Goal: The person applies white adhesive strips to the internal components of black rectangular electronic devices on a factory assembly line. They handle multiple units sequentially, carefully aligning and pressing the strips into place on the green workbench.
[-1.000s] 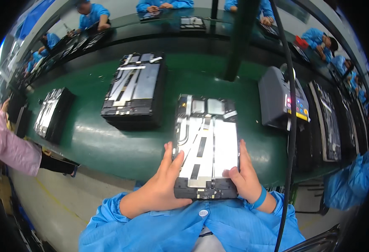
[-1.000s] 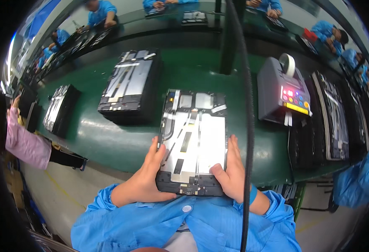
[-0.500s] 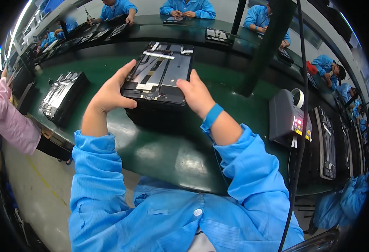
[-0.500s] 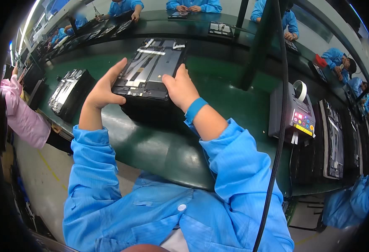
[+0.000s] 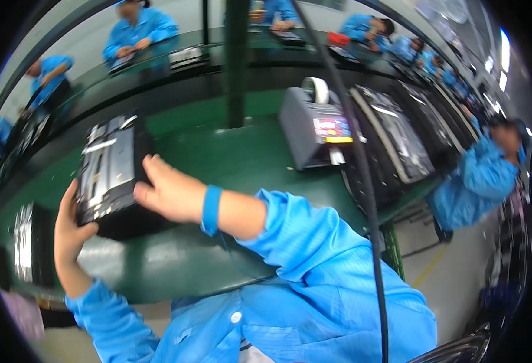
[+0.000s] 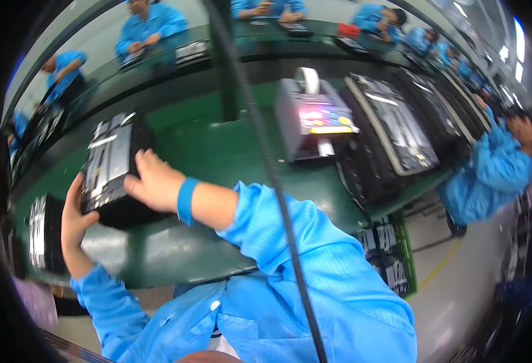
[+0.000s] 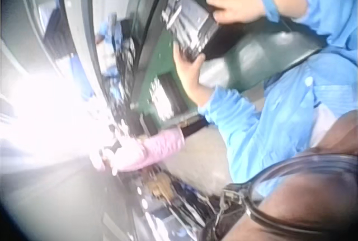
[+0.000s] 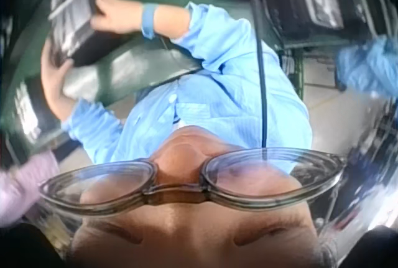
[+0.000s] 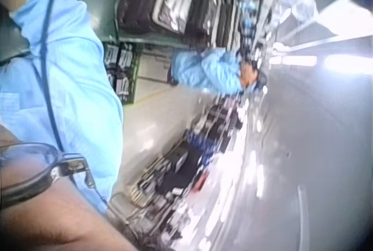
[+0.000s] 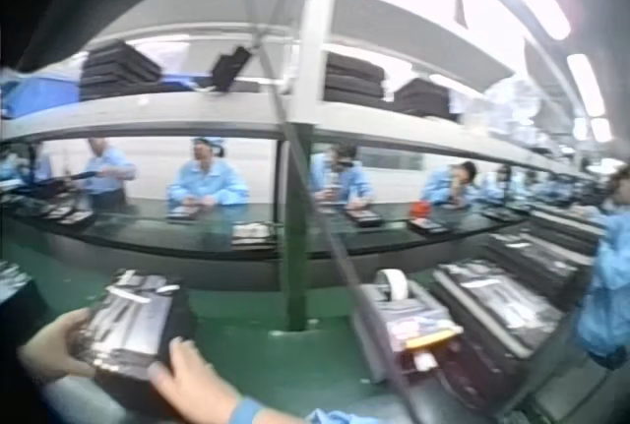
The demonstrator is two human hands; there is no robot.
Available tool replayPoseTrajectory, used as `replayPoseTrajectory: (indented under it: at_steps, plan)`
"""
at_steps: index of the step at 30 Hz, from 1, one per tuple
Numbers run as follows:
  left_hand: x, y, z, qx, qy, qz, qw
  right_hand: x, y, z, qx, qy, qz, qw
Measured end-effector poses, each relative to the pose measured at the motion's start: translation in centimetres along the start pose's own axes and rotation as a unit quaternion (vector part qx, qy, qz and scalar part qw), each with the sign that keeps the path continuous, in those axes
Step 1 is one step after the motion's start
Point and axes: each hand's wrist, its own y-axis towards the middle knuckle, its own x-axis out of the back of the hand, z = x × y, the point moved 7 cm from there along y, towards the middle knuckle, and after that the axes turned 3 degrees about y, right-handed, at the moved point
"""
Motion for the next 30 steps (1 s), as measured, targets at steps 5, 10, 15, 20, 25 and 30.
replayPoseTrajectory:
  at_steps: [5,10,15,20,25,30]
  plan:
    - [-4.4,-3.0,-9.6,-0.085,0.365,-0.112,0.920,7.7,-13.6,2.4,0.076,-0.086,0.007,0.993]
    - [-19.7,-4.7,-17.8,-0.281,0.222,0.283,0.890,19.3,-28.8,3.6,0.076,-0.073,-0.444,0.890]
    - [-32.8,-5.7,-19.0,-0.278,0.083,0.505,0.813,28.9,-43.4,0.7,0.045,-0.188,-0.751,0.631]
    - [-45.7,-2.6,-18.0,-0.010,-0.186,0.526,0.830,37.0,-48.5,-10.0,-0.134,0.110,-0.704,0.689]
    - [-56.4,1.4,-14.8,0.243,-0.269,0.354,0.862,38.1,-43.2,-14.7,-0.110,0.318,-0.537,0.774]
    - [-60.2,1.9,-16.4,0.153,-0.283,0.172,0.931,39.2,-42.6,-15.0,-0.101,0.404,-0.498,0.760]
